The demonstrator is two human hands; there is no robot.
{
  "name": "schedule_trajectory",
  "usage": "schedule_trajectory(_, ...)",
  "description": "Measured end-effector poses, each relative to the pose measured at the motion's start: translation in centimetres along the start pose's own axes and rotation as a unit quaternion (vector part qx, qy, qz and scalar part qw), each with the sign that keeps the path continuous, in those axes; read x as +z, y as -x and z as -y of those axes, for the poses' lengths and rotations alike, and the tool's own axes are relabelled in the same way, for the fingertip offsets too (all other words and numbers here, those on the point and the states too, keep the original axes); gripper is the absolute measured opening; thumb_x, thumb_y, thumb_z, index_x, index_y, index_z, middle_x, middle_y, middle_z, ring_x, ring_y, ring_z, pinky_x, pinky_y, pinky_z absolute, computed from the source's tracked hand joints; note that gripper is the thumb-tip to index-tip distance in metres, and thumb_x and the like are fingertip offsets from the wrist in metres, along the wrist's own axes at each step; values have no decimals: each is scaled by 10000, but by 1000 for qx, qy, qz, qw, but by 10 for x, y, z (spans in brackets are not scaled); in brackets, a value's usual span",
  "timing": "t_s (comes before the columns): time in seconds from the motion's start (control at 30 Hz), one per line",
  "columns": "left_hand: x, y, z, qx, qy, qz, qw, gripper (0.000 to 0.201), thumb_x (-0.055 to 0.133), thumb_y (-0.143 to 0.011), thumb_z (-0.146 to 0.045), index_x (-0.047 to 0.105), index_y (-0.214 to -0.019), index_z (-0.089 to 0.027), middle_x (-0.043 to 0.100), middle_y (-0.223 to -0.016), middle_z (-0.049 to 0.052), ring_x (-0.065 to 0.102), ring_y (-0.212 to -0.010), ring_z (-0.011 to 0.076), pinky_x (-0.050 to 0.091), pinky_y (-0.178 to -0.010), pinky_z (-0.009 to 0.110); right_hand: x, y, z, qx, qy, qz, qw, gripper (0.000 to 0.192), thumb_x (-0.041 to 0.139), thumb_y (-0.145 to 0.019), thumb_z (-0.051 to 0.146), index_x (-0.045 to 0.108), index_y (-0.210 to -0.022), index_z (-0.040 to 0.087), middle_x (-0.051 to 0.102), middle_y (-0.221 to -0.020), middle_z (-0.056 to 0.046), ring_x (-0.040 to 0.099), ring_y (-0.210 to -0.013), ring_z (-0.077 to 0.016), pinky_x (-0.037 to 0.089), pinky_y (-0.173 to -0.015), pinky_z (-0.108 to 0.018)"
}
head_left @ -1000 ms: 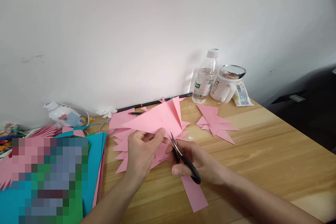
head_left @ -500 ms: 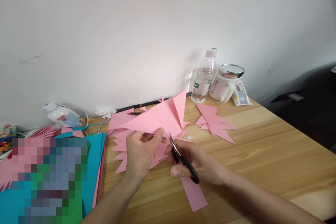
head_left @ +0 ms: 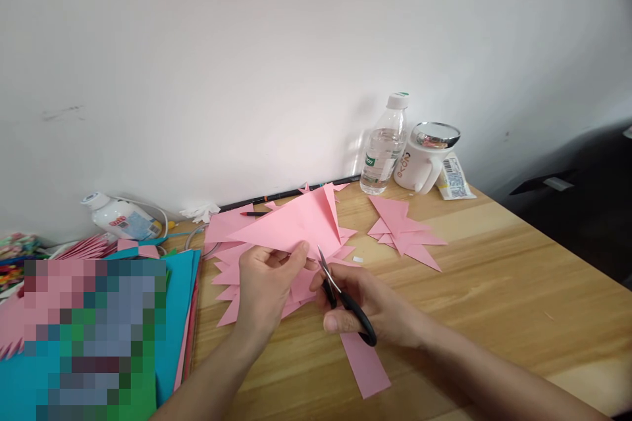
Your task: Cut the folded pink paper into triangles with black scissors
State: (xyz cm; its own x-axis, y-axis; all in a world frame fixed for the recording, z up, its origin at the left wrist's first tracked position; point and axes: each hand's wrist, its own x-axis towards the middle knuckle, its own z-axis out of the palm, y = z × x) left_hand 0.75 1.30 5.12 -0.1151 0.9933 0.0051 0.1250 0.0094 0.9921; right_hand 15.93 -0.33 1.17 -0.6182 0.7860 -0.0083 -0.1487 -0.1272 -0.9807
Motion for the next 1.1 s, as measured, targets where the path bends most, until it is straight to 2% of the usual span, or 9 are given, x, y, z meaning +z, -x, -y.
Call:
schedule_trajectory(0.53, -1, 1, 1, 1, 6, 6, 1000, 96, 643, -676, -212, 645, -620, -134, 684, -581, 11, 637, -579, 126, 506, -612, 190, 1, 0, 0, -9, 20, -5, 1000, 344, 688, -676, 385, 513, -866, 158, 482, -750, 4, 442, -649, -107, 371, -574, -223)
schedule_trajectory(1.1, 0, -1, 3, 8, 1, -6, 1000, 96, 643, -671, -211, 645, -608, -138, 675, -556, 6, 630, -554, 122, 499, -595, 189, 2, -3, -7, -19, 29, -26, 999, 298, 689, -683, 341, 497, -809, 151, 429, -644, 44, 360, -555, -74, 287, -507, -207)
